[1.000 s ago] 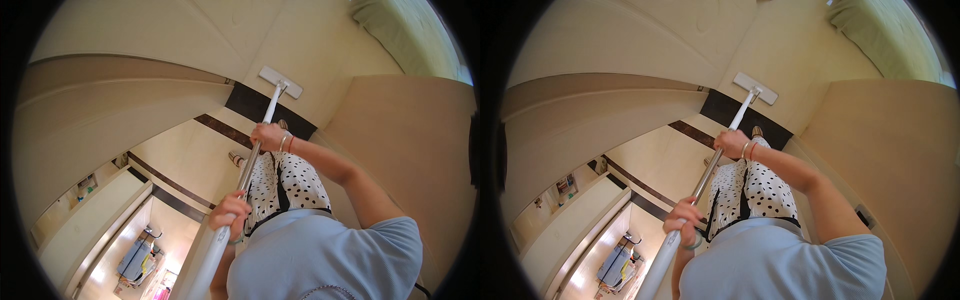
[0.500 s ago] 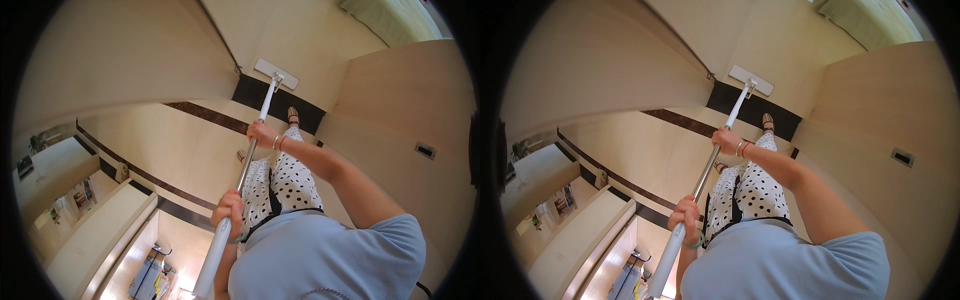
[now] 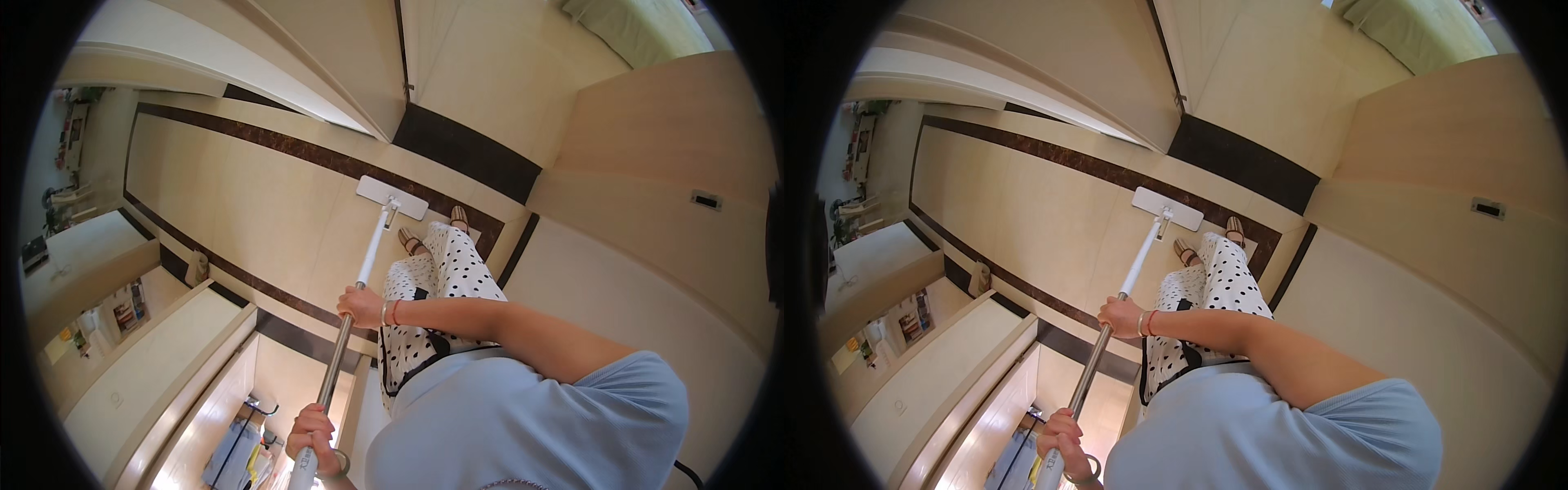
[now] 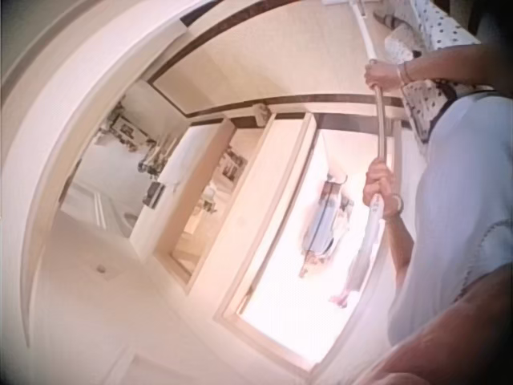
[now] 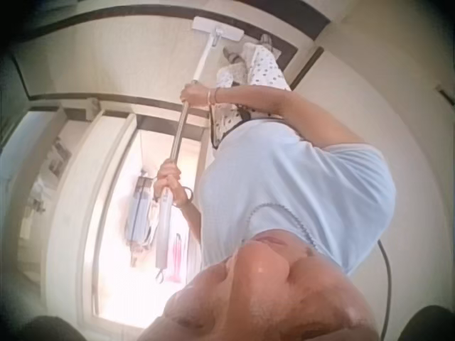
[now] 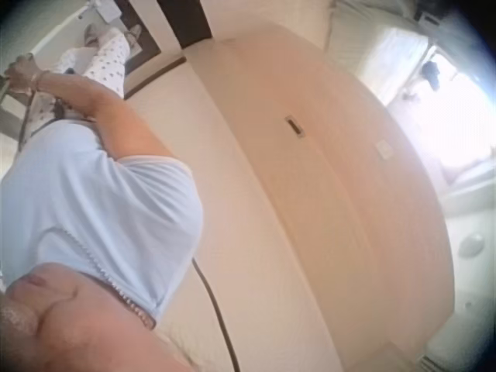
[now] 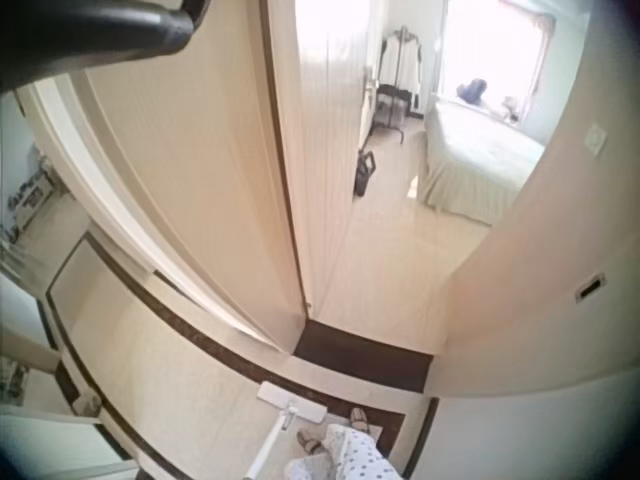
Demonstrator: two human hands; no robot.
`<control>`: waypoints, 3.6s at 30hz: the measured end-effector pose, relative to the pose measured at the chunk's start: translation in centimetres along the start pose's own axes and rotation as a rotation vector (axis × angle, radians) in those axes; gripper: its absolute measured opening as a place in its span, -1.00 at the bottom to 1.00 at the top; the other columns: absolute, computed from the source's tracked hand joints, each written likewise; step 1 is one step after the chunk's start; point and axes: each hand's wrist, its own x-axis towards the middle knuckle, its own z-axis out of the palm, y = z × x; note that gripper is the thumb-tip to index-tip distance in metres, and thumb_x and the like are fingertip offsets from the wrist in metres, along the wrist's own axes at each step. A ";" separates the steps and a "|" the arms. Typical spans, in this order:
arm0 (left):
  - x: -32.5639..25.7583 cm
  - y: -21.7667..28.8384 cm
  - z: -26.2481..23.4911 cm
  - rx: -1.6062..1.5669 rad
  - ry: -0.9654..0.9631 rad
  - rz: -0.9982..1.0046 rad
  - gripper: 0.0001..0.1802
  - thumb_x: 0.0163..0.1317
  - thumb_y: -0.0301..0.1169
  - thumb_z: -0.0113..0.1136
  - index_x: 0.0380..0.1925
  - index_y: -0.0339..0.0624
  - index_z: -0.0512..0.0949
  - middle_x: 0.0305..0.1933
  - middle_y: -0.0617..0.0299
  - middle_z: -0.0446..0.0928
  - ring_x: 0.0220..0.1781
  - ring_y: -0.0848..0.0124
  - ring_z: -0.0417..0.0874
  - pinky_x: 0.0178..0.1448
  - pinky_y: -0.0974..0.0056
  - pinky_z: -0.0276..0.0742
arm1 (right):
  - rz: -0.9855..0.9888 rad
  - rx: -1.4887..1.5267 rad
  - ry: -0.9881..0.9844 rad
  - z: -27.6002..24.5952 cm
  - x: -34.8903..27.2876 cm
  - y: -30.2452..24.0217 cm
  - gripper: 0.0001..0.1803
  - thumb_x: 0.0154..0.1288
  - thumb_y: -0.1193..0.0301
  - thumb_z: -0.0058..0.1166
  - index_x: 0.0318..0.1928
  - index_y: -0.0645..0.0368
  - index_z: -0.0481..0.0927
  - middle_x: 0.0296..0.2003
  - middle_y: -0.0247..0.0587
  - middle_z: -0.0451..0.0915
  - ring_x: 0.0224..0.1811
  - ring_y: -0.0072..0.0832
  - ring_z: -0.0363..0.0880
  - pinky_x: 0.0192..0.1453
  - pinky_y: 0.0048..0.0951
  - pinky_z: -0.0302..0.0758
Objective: The person mops the tiled floors of a home using a white flat mop. They move systematically from a hallway into a bedroom with a green bedspread, then into a child's room with a bunk bed and pink bedding, cleaning the floor surfaces throughout.
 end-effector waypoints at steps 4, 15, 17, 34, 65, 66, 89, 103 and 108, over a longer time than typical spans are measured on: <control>1.1 0.5 -1.6 0.025 -0.021 0.031 -0.82 0.18 -0.63 -0.14 -0.51 -0.09 0.22 -0.63 0.26 0.30 -0.57 0.45 0.31 -0.09 0.08 0.47 | -0.013 -0.034 -0.067 -0.2 1.1 -1.6 -0.93 0.14 0.32 0.17 -0.39 -0.02 0.64 -0.35 -0.36 0.60 -0.06 -0.30 0.52 -0.12 -0.15 0.51; 2.9 -4.4 4.5 -0.403 0.014 0.087 -0.80 0.33 -0.38 0.07 -0.45 -0.05 0.28 -0.58 0.24 0.37 -0.54 0.42 0.40 -0.07 0.06 0.48 | 0.155 -0.322 -0.024 -10.7 -5.4 3.6 -0.94 0.10 0.34 0.16 -0.38 -0.04 0.63 -0.37 -0.35 0.61 -0.10 -0.30 0.60 -0.11 -0.15 0.60; 5.0 -5.7 8.3 -0.486 -0.061 0.102 -0.80 0.35 -0.40 0.04 -0.43 -0.05 0.26 -0.56 0.25 0.35 -0.51 0.42 0.37 -0.01 0.05 0.44 | 0.170 -0.341 0.086 -14.5 -7.0 6.4 -0.94 0.08 0.38 0.18 -0.37 -0.05 0.63 -0.36 -0.38 0.61 -0.08 -0.32 0.58 -0.11 -0.18 0.61; 13.0 -10.0 20.8 -0.535 -0.452 0.237 -0.77 0.22 -0.71 0.09 -0.48 -0.18 0.31 -0.47 0.18 0.48 -0.39 0.36 0.54 0.15 -0.03 0.51 | 0.471 -0.419 0.576 -23.5 -10.4 17.1 -0.88 0.05 0.43 0.24 -0.38 -0.11 0.61 -0.28 -0.42 0.50 0.03 -0.34 0.46 0.05 -0.23 0.38; 22.8 3.6 0.2 0.016 -0.811 0.226 -0.82 0.10 -0.59 0.16 -0.57 -0.15 0.37 -0.58 0.19 0.48 -0.55 0.36 0.47 -0.06 0.00 0.54 | -0.029 0.130 1.017 -10.0 10.0 -0.3 -0.75 0.12 0.40 0.22 -0.59 0.09 0.42 -0.52 -0.28 0.46 -0.33 -0.22 0.43 -0.23 -0.24 0.46; 22.2 2.7 0.6 0.029 -0.806 0.245 -0.81 0.08 -0.60 0.17 -0.58 -0.14 0.37 -0.59 0.19 0.48 -0.55 0.37 0.47 -0.07 0.01 0.55 | -0.049 0.146 0.968 -9.5 10.6 0.4 -0.74 0.14 0.38 0.22 -0.58 0.09 0.43 -0.52 -0.28 0.46 -0.33 -0.22 0.43 -0.23 -0.24 0.46; 18.7 -7.8 16.2 -0.461 -1.171 0.368 -0.73 -0.06 -0.68 0.29 -0.57 -0.15 0.37 -0.57 0.21 0.48 -0.51 0.30 0.53 0.01 -0.02 0.56 | 0.411 -0.154 0.954 -11.5 -11.1 14.2 -0.88 0.04 0.47 0.19 -0.51 -0.06 0.53 -0.45 -0.32 0.54 -0.27 -0.23 0.58 -0.21 -0.19 0.54; 18.3 -9.1 18.7 -0.478 -1.181 0.224 -0.75 0.04 -0.76 0.22 -0.56 -0.23 0.39 -0.50 0.17 0.49 -0.39 0.25 0.57 0.15 0.00 0.54 | 0.477 -0.259 1.150 -9.8 -13.0 18.5 -0.86 0.06 0.48 0.15 -0.55 0.02 0.46 -0.51 -0.27 0.50 -0.33 -0.20 0.52 -0.20 -0.24 0.48; 22.2 -4.0 9.3 -0.287 -1.104 0.199 -0.76 0.00 -0.73 0.23 -0.57 -0.20 0.38 -0.50 0.08 0.55 -0.40 0.22 0.61 0.13 -0.08 0.53 | 0.316 -0.076 1.109 -9.1 -2.7 11.4 -0.86 0.05 0.41 0.17 -0.59 0.01 0.50 -0.51 -0.27 0.51 -0.34 -0.22 0.50 -0.19 -0.24 0.47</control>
